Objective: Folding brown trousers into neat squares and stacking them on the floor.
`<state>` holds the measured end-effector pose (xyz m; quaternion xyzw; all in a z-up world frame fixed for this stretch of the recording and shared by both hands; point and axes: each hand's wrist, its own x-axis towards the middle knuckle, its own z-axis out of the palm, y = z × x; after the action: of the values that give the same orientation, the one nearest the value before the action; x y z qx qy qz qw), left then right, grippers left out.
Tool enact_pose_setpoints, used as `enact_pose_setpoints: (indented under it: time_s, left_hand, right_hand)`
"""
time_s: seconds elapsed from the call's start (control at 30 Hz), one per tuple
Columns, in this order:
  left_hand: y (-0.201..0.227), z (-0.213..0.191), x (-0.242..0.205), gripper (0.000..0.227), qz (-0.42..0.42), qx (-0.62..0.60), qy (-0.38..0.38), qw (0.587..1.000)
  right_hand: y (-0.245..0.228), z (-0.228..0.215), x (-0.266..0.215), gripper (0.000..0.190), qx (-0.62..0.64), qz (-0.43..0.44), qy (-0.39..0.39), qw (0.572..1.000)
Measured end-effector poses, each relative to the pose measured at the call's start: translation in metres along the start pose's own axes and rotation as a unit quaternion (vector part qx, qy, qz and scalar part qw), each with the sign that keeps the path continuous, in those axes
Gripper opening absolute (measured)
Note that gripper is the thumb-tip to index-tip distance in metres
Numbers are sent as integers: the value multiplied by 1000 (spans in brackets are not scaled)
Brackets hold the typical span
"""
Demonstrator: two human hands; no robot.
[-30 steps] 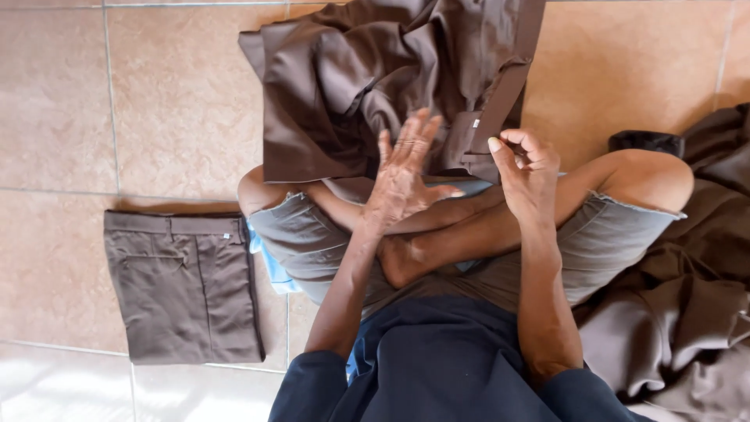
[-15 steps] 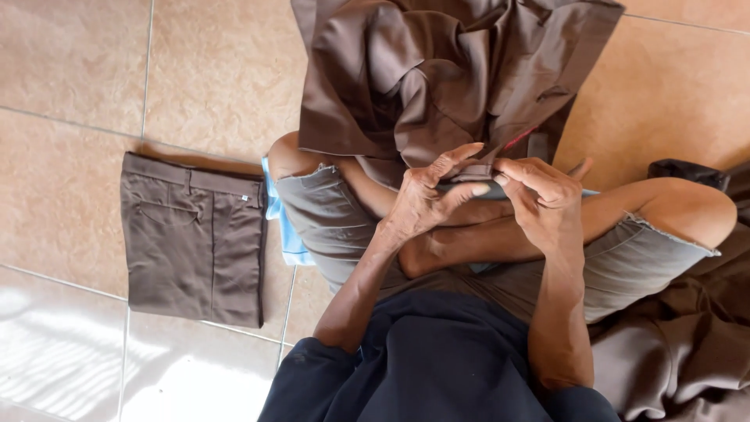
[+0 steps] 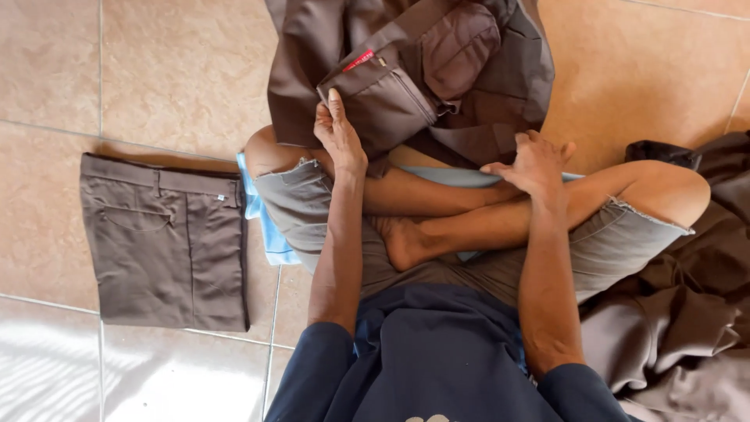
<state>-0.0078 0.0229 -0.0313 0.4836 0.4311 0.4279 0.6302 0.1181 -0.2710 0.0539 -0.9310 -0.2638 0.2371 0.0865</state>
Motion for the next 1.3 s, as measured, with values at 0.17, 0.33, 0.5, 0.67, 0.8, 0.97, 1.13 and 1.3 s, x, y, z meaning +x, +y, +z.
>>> enact_pose_setpoints:
  time_s: [0.17,0.33,0.5,0.67,0.8,0.97,1.13,1.3]
  left_hand:
    - [30,7,-10,28,24,17,9,1000]
    - [69,18,-20,24,86,25,0,996]
    - [151,41,-68,23,165,62,-108,978]
    - [108,76,-129,16,313,90,-326,888]
    - [148,72,-142,24,223,49,-314,922]
    - [151,70,-126,20,161,13,-248,955]
    - [146,51,-68,15,148,-25,-155,976]
    - [159,38,-45,18,194,2,-79,978]
  right_hand:
    - [-8,-5,3,58,60,62,-1,996]
    - [32,35,13,47,104,27,97,989]
    - [-27,-12,-28,32,188,-67,272,941]
    - [-63,-38,-49,16,579,-58,193,790]
    - [-98,-75,-82,44,568,-148,100,803]
    - [-89,-37,-66,63,337,-216,174,900]
    - [-107,-50,-51,34,421,-246,202,850]
    - [-84,-34,-39,12,409,-193,223,864]
